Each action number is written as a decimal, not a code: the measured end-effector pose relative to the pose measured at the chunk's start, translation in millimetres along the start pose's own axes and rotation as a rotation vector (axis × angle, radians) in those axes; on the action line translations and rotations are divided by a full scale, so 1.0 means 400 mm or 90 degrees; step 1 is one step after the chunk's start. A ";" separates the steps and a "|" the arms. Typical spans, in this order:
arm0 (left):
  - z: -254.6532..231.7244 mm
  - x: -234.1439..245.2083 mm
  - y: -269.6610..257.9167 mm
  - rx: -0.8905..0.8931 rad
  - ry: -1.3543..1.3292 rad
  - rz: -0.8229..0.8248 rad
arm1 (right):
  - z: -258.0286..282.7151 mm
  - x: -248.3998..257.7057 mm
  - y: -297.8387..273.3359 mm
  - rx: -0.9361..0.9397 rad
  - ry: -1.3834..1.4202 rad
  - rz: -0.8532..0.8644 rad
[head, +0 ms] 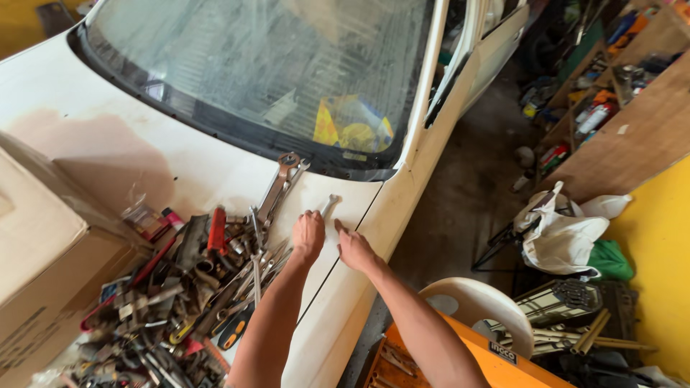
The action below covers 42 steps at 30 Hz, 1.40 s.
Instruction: The person repeatedly picks up wrenches from a white car hood and places them into an orange toolbox. The person handles the tools one at a time, moving them between the car hood and the toolbox multiple times.
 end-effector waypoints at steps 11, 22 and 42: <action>0.006 0.023 0.046 -0.067 -0.196 -0.118 | -0.070 -0.092 0.006 0.058 -0.023 -0.001; -0.122 0.150 -0.128 -0.117 -0.472 0.215 | -0.132 0.131 -0.099 -0.245 0.775 -0.234; -0.517 -0.227 -0.455 0.081 -0.742 0.375 | -0.143 0.354 -0.820 -0.319 0.106 -0.152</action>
Point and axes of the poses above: each hand's wrist, its own y-axis towards the middle knuckle, its own x-axis out of the back of the hand, z = x × y, the point moved 6 cm from there along y, towards the middle knuckle, and after that the axes turned 3 degrees about x, right-handed, at the moved point
